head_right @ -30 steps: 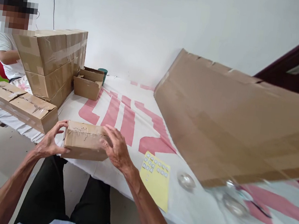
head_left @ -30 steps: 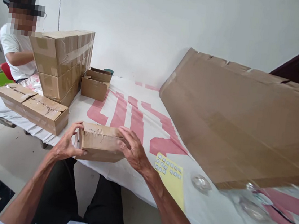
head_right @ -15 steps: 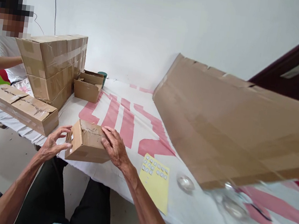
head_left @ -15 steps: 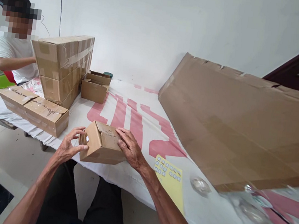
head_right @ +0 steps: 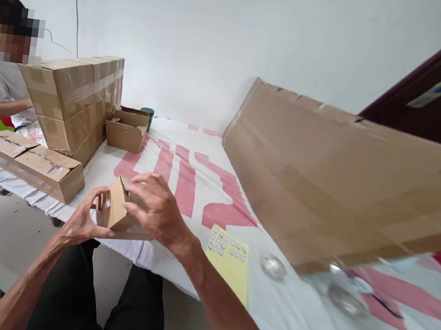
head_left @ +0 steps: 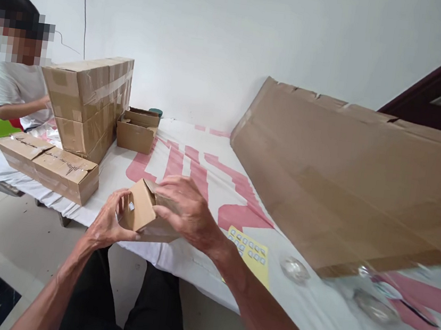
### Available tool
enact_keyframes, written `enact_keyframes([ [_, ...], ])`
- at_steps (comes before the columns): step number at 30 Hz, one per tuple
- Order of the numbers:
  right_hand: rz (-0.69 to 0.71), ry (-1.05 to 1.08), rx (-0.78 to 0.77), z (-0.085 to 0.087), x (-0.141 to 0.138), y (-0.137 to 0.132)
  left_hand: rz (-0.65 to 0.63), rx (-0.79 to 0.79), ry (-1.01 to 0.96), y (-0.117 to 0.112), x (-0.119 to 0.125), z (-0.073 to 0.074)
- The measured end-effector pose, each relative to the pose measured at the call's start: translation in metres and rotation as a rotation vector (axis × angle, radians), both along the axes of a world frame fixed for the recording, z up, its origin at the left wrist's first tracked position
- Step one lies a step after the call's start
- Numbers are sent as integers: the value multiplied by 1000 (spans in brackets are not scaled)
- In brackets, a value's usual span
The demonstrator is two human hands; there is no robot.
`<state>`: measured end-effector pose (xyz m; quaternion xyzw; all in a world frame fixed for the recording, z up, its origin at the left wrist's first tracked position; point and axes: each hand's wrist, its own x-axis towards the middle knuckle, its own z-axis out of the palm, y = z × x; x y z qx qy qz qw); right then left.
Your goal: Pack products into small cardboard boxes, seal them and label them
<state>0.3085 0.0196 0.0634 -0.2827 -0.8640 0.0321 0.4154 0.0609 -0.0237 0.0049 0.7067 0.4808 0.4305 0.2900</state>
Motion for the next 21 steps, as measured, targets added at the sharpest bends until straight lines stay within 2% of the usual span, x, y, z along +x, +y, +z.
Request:
enact_keyframes([
  [3,84,-359,55,25,-25,-7,-1,53,26,1,10,7],
  [7,42,-671,48,30,-41,-3,-17,103,47,2,17,10],
  [14,23,-689,83,23,-43,7,-16,129,53,3,21,11],
  [21,44,-744,125,31,-43,5,-23,114,75,1,23,17],
])
